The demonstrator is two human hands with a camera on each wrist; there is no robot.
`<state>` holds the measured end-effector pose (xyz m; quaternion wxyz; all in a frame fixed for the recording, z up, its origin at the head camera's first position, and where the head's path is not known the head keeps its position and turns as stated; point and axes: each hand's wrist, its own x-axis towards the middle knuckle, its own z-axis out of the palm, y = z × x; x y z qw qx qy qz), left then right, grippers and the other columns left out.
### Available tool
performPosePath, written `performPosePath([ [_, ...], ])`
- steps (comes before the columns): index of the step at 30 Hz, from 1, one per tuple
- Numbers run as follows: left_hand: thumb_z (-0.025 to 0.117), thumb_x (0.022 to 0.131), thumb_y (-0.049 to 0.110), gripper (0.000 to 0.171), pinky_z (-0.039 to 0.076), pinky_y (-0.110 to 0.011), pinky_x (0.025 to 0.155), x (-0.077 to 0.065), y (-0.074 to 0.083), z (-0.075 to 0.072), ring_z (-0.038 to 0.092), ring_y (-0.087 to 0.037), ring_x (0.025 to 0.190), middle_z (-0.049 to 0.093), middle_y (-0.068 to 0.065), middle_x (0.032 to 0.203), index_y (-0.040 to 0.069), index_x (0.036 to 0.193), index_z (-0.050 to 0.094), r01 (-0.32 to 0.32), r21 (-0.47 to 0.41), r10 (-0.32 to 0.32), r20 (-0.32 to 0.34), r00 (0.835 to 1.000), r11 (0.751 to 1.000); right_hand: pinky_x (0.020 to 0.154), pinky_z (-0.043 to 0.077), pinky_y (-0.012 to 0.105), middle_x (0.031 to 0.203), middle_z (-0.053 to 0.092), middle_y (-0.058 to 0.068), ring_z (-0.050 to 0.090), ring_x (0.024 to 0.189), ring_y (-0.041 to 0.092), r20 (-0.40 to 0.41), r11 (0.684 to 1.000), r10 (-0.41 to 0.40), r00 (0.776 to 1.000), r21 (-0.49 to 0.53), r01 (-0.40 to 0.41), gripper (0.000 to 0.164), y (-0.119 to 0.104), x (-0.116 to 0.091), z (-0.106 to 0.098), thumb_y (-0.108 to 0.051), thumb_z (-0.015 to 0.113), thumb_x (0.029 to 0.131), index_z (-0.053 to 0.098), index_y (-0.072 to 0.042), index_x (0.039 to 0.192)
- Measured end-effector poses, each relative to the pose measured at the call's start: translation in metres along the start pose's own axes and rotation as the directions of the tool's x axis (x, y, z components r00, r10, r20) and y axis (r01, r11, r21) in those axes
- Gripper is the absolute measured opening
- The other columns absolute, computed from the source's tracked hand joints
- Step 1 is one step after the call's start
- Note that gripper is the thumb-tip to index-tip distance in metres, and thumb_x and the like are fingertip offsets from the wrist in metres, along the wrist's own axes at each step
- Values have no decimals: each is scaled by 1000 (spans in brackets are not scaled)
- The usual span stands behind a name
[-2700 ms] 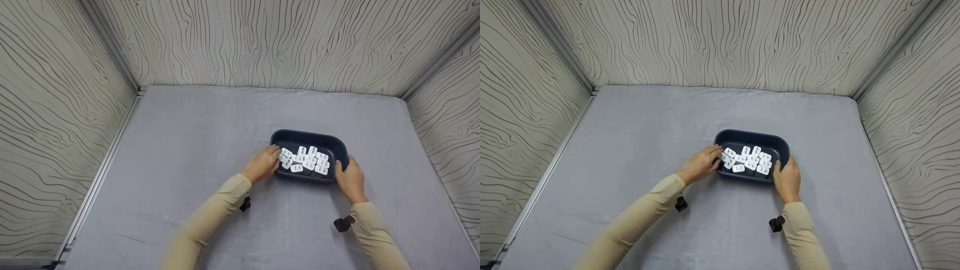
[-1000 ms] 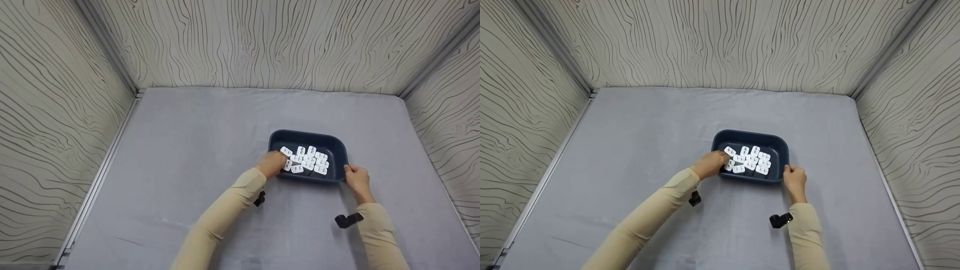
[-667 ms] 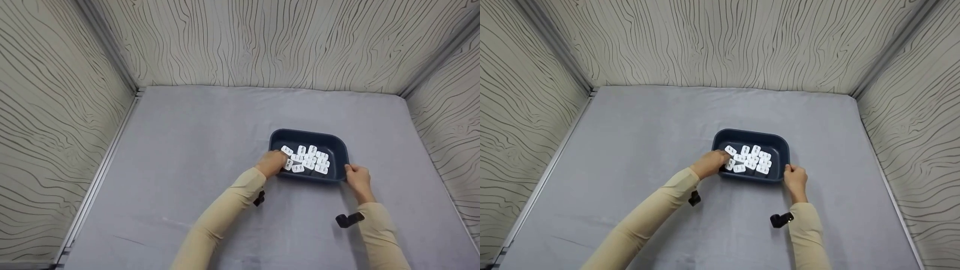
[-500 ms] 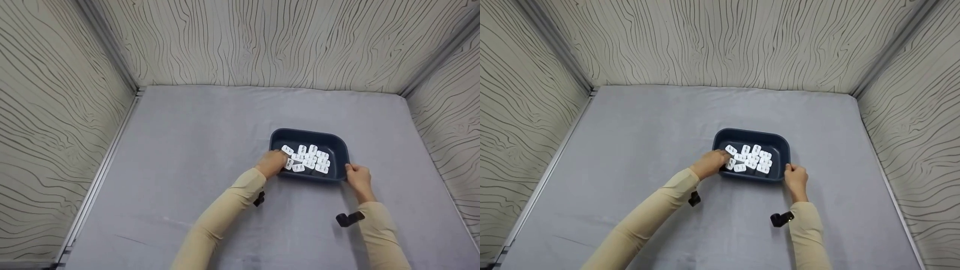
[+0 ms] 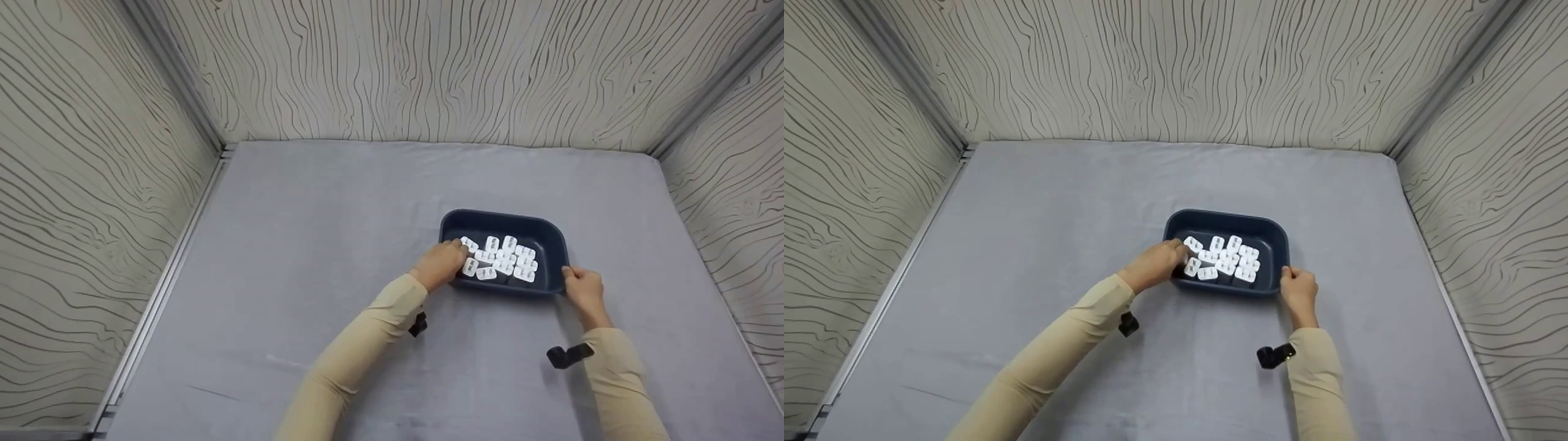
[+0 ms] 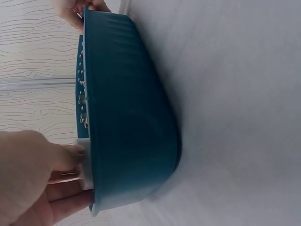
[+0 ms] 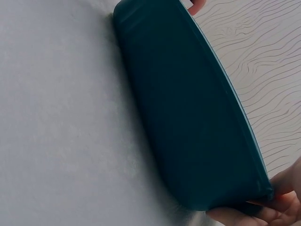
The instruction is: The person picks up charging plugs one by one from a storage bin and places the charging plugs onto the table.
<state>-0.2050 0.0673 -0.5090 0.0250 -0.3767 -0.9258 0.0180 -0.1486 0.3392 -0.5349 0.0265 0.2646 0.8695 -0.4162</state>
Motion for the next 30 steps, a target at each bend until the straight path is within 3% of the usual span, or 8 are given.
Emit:
performPosePath([
  [6, 55, 90, 4, 25, 56, -27, 87, -2, -3, -3, 66, -19, 98, 66, -7, 109, 5, 114, 61, -14, -27, 14, 0, 1000, 1000, 70, 36, 13, 132, 54, 30, 52, 106, 29, -10, 1000, 6, 1000, 2, -6, 41, 1, -1, 0, -19, 44, 98, 58, 10, 125],
  [10, 55, 87, 1, 26, 54, -28, 93, -3, -7, -6, 65, -21, 102, 66, -8, 110, 3, 113, 60, -17, -87, 15, -27, 1000, 996, 69, 37, 14, 121, 60, 26, 53, 96, 25, -23, 1000, -1, 1000, -11, 0, 40, 1, 0, 0, -19, 46, 97, 60, 10, 121],
  [18, 52, 87, -5, 28, 54, -29, 92, -8, -17, -12, 66, -22, 99, 68, -11, 105, 0, 113, 59, -35, -181, -2, -198, 980, 983, 66, 38, 15, 115, 62, 27, 54, 87, 20, -7, 999, -26, 1000, -35, 26, 41, 1, 1, -2, -19, 45, 98, 61, 12, 120],
  [23, 53, 85, -9, 38, 54, -29, 95, -10, -26, -15, 65, -24, 104, 67, -13, 110, -3, 122, 57, -27, -211, -35, -284, 958, 977, 58, 41, 13, 114, 62, 28, 49, 70, 4, 8, 999, -26, 1000, -19, 27, 42, 0, 1, -2, -19, 45, 99, 58, 13, 123],
  [26, 54, 82, -11, 42, 52, -31, 99, -11, -30, -17, 64, -26, 108, 66, -15, 114, -5, 124, 56, -21, -233, -54, -313, 948, 972, 60, 41, 12, 121, 60, 30, 52, 75, 7, 16, 1000, -27, 1000, -14, 27, 43, 0, 1, -2, -20, 44, 99, 56, 12, 125],
  [30, 52, 82, -11, 41, 51, -32, 101, -10, -36, -16, 64, -28, 109, 66, -18, 115, -7, 123, 56, -18, -243, -69, -343, 937, 970, 78, 46, 20, 132, 53, 32, 57, 101, 29, 21, 999, -33, 999, -35, 34, 43, 1, 1, -2, -19, 43, 99, 55, 12, 127],
])
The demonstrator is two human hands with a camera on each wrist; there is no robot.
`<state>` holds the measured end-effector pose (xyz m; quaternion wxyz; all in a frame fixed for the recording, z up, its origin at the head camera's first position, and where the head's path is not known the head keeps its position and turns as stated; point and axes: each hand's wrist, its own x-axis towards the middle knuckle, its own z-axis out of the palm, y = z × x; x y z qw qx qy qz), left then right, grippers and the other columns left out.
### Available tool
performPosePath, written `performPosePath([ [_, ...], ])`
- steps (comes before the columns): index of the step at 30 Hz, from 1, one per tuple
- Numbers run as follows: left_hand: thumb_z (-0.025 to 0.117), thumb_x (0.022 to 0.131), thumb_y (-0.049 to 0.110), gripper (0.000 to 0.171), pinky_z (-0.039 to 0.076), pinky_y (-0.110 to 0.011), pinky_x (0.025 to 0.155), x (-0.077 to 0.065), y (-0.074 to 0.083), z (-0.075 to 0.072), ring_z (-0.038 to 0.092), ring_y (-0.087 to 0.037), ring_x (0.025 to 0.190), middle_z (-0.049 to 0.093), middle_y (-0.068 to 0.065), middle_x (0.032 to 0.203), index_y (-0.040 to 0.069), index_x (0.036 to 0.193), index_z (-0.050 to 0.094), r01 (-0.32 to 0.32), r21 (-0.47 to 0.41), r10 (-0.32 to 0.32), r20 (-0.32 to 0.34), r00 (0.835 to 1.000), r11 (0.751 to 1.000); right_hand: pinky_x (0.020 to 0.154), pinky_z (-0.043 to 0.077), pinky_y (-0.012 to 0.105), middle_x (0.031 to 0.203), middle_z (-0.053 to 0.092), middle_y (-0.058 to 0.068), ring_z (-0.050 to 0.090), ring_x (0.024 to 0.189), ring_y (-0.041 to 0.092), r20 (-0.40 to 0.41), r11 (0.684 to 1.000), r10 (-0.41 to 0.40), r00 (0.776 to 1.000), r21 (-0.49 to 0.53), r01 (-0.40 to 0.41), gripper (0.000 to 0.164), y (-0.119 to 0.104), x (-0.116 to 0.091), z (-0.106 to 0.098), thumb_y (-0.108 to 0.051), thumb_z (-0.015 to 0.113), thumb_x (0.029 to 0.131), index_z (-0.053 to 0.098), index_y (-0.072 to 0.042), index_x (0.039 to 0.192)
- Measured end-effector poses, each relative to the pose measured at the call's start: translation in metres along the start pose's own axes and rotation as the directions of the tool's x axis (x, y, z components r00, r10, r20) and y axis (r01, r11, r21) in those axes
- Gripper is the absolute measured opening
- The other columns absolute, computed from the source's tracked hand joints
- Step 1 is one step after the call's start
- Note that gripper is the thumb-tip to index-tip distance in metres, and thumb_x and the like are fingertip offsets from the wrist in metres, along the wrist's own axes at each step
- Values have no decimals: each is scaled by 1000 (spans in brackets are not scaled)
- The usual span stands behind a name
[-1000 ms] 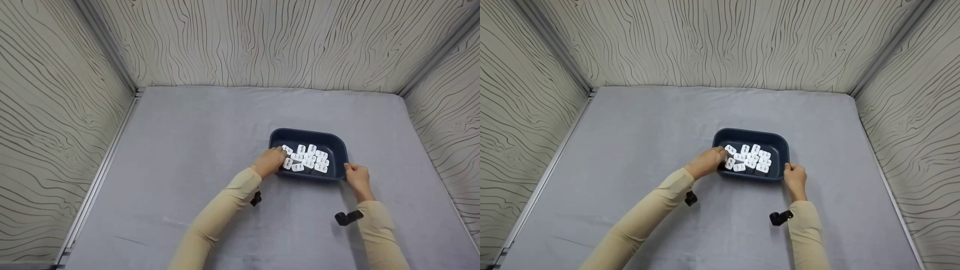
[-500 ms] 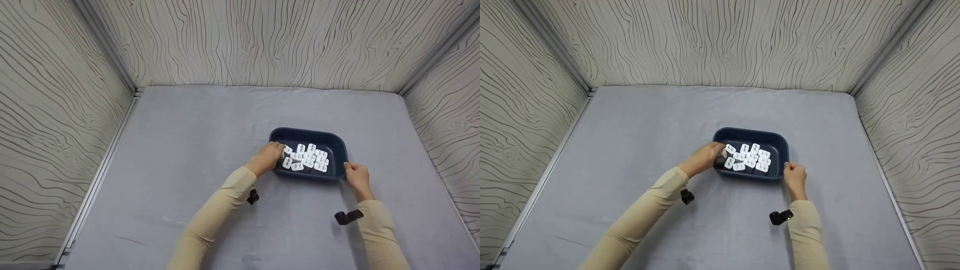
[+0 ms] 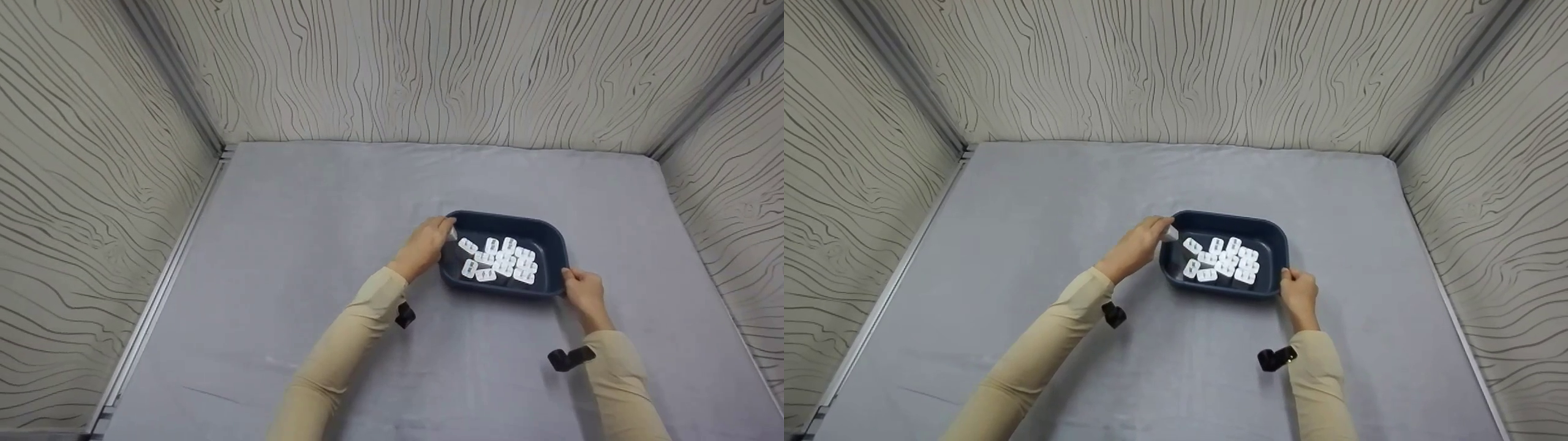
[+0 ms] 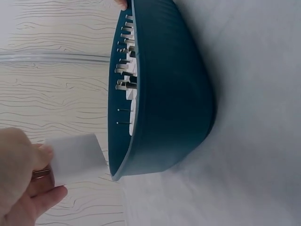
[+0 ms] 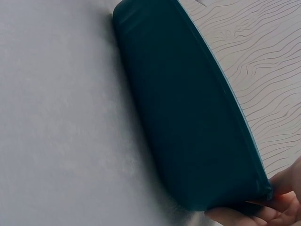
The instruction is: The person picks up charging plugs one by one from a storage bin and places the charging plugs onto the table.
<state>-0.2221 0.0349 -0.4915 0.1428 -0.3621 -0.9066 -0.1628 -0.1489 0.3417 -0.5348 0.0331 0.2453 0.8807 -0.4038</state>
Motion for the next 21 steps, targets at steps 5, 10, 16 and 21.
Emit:
performPosePath([
  [5, 49, 88, -6, 34, 53, -32, 99, -1, -8, 4, 65, -28, 107, 66, -17, 114, -7, 122, 56, 20, 17, -20, -32, 999, 1000, 84, 45, 25, 133, 51, 32, 53, 109, 33, -2, 1000, -17, 1000, -19, 17, 43, 1, 1, 0, -18, 42, 99, 55, 12, 126],
  [10, 52, 88, -5, 31, 53, -32, 97, -2, -17, 10, 65, -28, 105, 67, -16, 111, -5, 119, 58, 59, 7, -59, -47, 997, 998, 68, 39, 15, 112, 65, 26, 54, 87, 19, -29, 999, -22, 999, -24, 21, 39, 2, 3, 0, -18, 46, 98, 63, 12, 116],
  [16, 57, 83, -10, 36, 55, -33, 93, -2, -30, 20, 66, -27, 104, 67, -16, 111, -5, 118, 58, 117, 50, -115, -48, 992, 992, 65, 37, 15, 87, 67, 13, 49, 77, 14, -59, 999, -35, 998, -15, 34, 35, 2, 2, -1, -16, 50, 96, 64, 15, 105],
  [21, 59, 87, -5, 32, 54, -33, 96, -2, -36, 26, 66, -28, 107, 67, -17, 113, -5, 119, 57, 155, 55, -154, -23, 988, 986, 59, 39, 16, 81, 66, 9, 48, 71, 11, -59, 999, -33, 998, 0, 33, 34, 2, 1, -2, -15, 51, 96, 64, 14, 108],
])
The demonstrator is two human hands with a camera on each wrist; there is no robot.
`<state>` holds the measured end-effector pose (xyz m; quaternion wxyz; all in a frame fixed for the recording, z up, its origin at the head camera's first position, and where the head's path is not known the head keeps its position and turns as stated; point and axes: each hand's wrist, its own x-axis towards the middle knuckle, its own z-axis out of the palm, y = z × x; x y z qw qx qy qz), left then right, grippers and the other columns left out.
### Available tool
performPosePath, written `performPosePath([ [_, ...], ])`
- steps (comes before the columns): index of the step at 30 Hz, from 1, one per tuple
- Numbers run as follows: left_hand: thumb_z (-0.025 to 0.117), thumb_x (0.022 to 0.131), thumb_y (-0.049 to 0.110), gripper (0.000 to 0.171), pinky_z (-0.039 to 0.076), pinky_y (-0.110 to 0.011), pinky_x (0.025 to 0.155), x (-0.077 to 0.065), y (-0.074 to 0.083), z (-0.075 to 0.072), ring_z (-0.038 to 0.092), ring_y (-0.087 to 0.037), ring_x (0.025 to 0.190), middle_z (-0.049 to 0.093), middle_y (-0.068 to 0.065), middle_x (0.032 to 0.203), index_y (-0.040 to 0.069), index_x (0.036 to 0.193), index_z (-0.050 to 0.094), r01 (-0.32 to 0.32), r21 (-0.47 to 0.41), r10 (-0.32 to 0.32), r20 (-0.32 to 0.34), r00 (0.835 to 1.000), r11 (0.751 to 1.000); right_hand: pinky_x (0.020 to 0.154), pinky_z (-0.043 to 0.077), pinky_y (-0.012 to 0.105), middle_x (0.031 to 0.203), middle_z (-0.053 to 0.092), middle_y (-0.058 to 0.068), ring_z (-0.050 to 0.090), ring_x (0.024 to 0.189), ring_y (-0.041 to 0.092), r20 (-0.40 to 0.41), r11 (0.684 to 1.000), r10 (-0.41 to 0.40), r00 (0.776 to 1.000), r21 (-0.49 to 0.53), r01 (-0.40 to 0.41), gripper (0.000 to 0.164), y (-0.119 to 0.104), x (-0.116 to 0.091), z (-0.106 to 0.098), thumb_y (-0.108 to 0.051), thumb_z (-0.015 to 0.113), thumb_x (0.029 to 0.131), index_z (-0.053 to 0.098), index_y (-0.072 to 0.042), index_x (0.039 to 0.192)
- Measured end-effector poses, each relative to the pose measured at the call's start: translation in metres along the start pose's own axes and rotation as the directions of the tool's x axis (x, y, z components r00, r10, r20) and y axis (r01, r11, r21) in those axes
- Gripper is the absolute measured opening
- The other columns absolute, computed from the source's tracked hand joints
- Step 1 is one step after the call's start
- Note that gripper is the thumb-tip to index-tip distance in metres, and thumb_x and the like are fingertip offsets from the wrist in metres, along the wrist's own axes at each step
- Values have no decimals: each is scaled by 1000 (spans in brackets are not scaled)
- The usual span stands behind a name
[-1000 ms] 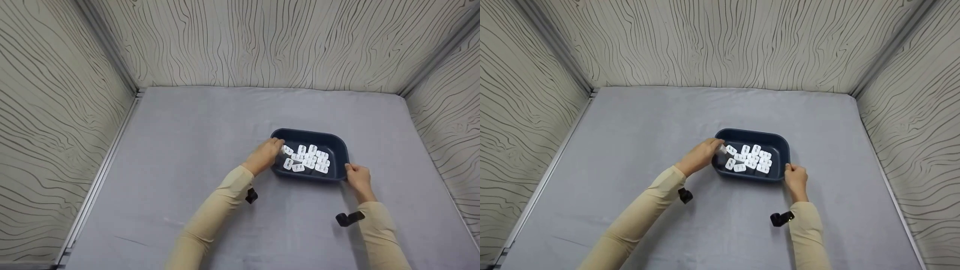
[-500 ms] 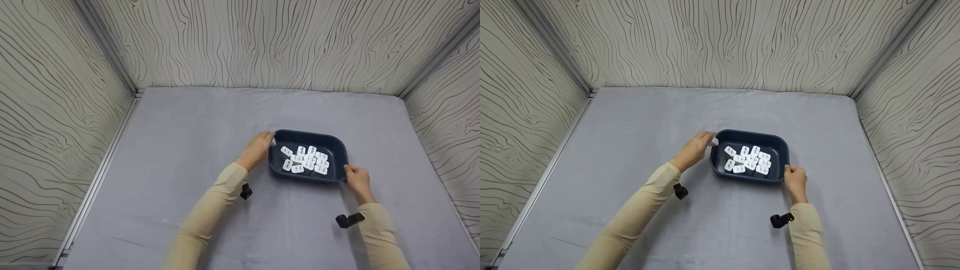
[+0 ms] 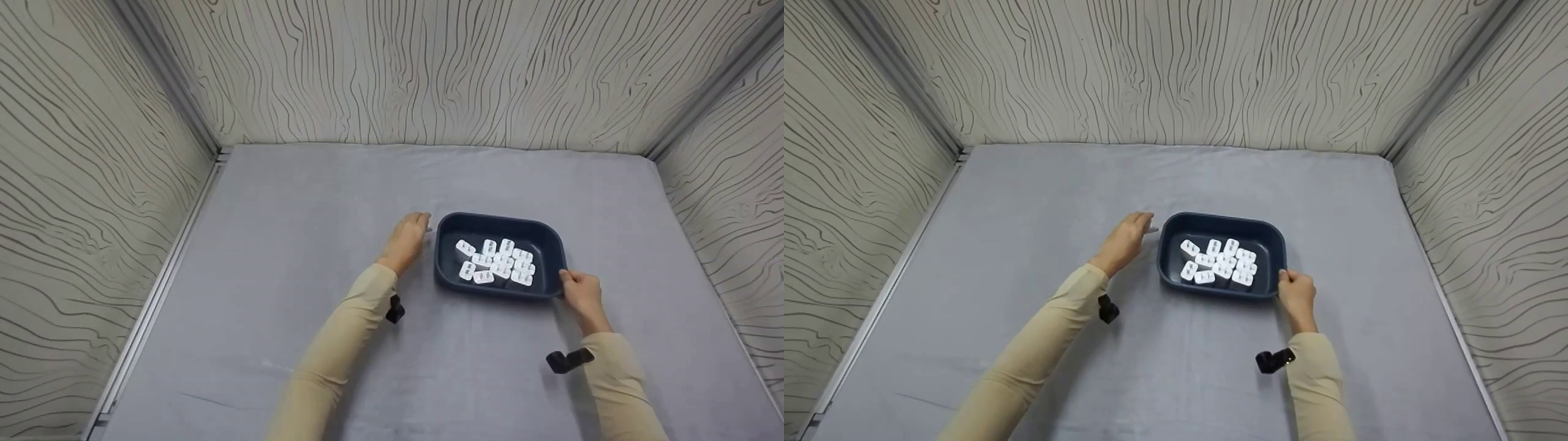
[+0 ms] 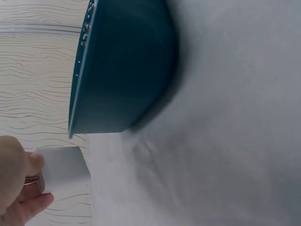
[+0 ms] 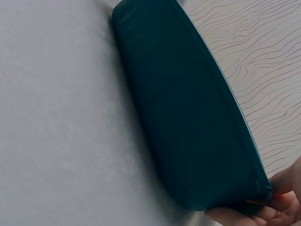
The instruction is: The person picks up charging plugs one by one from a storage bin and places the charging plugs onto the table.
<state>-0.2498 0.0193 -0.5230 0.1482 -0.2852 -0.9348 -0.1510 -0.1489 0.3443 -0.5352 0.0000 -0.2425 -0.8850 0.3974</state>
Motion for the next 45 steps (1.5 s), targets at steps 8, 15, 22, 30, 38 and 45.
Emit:
performPosePath([
  [8, 56, 86, -5, 30, 55, -32, 93, -3, -1, 20, 67, -25, 104, 69, -13, 110, -1, 115, 61, 20, 103, -15, -46, 999, 995, 62, 38, 14, 104, 67, 23, 48, 76, 12, 15, 1000, 3, 1000, -6, -3, 36, 0, 0, 0, -15, 49, 96, 63, 13, 114],
  [15, 55, 86, -1, 22, 58, -28, 84, -6, 0, 41, 69, -20, 96, 71, -8, 101, 3, 106, 65, 29, 218, 8, -167, 986, 976, 57, 39, 17, 73, 62, 4, 46, 65, 8, 6, 1000, 12, 1000, 26, -12, 33, 1, 1, 0, -15, 51, 95, 62, 16, 98],
  [22, 56, 84, 1, 17, 57, -27, 82, -6, 0, 48, 69, -19, 90, 71, -6, 95, 5, 98, 66, 44, 239, 8, -211, 977, 970, 57, 39, 16, 78, 65, 8, 46, 66, 7, 1, 999, 18, 1000, 33, -18, 34, 1, 0, 1, -15, 51, 95, 64, 16, 105],
  [30, 61, 83, -1, 20, 56, -24, 85, -5, -1, 49, 67, -16, 93, 69, -5, 97, 5, 101, 65, 34, 298, 18, -172, 985, 954, 56, 37, 18, 60, 51, -9, 43, 62, 8, -7, 998, 12, 1000, 58, -12, 32, 2, -1, 1, -15, 51, 96, 62, 7, 74],
  [38, 56, 85, 3, 16, 57, -25, 80, -8, 1, 52, 68, -17, 87, 70, -4, 93, 6, 96, 67, 45, 288, 18, -213, 977, 957, 58, 37, 16, 72, 61, 1, 46, 68, 9, -17, 999, 1, 1000, 39, 0, 32, 1, -2, 2, -15, 52, 96, 65, 13, 87],
  [45, 56, 83, 3, 16, 56, -25, 80, -9, 3, 53, 67, -17, 88, 69, -4, 93, 7, 94, 67, 32, 285, 26, -197, 980, 958, 56, 38, 16, 70, 60, 0, 45, 66, 8, -19, 999, 12, 1000, 41, -12, 33, 1, -1, 1, -15, 52, 96, 66, 11, 83],
])
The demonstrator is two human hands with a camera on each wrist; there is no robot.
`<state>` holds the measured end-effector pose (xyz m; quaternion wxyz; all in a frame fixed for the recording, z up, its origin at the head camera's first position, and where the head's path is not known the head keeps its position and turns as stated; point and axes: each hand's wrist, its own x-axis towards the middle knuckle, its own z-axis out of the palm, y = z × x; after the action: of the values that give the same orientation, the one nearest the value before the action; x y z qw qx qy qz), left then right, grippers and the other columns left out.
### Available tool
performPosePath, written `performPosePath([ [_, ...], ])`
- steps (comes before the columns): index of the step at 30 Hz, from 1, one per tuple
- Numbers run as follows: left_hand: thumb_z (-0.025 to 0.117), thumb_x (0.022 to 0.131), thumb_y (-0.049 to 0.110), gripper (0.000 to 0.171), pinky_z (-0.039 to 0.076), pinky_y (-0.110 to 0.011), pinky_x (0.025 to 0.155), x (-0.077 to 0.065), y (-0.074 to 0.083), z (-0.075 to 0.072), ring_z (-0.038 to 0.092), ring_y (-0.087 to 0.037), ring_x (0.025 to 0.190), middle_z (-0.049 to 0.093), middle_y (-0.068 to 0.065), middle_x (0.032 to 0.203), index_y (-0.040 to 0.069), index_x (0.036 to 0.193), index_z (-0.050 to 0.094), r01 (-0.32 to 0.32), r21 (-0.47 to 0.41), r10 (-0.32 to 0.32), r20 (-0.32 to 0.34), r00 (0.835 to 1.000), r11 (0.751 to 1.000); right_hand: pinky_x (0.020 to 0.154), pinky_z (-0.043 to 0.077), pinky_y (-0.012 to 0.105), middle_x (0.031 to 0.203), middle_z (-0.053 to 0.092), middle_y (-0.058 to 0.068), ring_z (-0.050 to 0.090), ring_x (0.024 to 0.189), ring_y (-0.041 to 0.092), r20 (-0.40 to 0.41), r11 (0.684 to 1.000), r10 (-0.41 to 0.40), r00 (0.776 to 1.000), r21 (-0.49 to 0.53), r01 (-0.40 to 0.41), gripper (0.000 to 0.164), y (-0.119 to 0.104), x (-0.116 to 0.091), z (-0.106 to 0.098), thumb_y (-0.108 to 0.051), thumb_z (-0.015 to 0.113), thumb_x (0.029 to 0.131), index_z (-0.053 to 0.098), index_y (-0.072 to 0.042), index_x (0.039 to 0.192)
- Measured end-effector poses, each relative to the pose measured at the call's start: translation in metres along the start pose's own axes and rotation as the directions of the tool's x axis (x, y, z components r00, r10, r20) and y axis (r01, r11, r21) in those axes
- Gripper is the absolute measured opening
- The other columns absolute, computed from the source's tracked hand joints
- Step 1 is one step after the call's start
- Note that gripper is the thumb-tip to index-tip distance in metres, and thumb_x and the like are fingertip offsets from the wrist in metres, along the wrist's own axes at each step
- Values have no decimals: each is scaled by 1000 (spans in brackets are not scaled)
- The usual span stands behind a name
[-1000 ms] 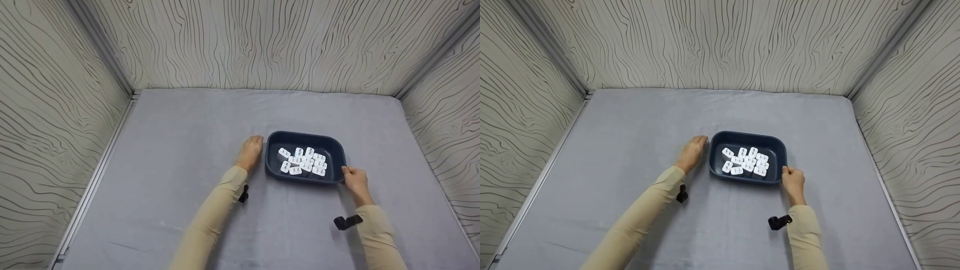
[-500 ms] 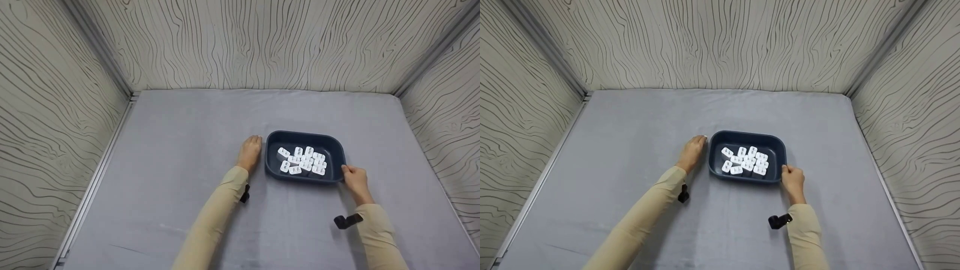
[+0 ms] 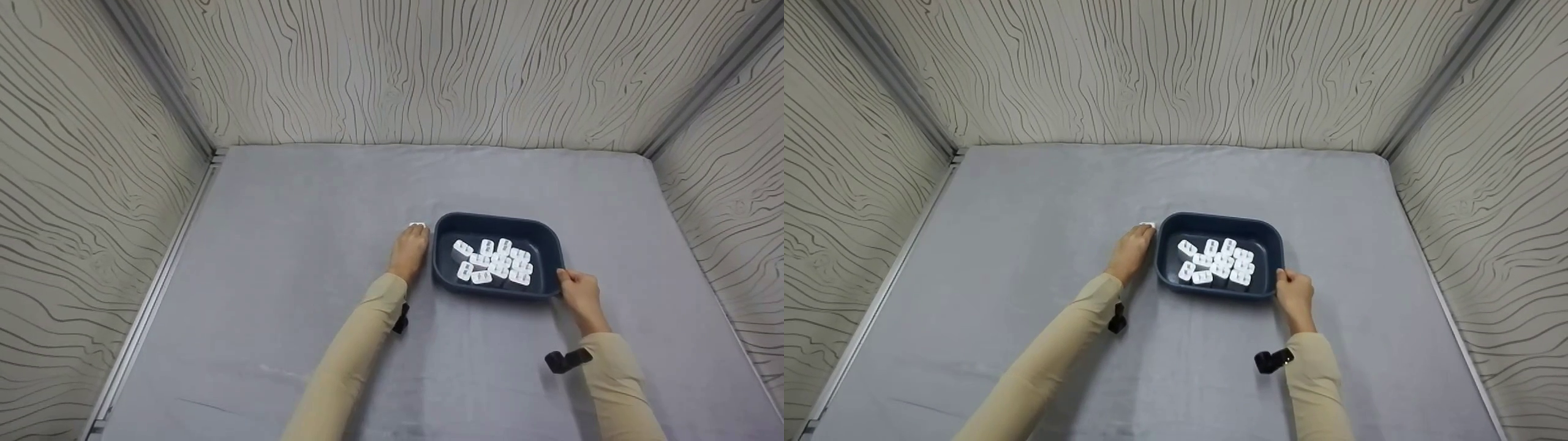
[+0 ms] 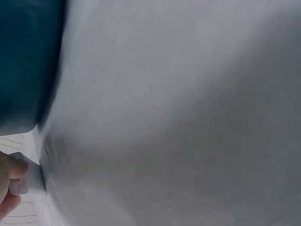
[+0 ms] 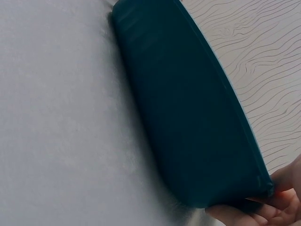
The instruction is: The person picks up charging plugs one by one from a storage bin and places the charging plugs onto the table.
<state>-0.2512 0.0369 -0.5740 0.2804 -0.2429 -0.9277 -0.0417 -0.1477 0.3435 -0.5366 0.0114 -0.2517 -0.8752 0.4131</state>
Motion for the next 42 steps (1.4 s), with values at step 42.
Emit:
performPosePath([
  [42, 56, 86, -1, 20, 58, -26, 81, -11, -4, -9, 65, -18, 100, 68, -6, 103, 4, 102, 67, 33, -128, -10, 175, 984, 991, 58, 38, 17, 71, 55, -2, 44, 70, 10, 22, 999, 25, 999, 24, -25, 31, 1, 0, 0, -17, 51, 96, 63, 10, 90],
])
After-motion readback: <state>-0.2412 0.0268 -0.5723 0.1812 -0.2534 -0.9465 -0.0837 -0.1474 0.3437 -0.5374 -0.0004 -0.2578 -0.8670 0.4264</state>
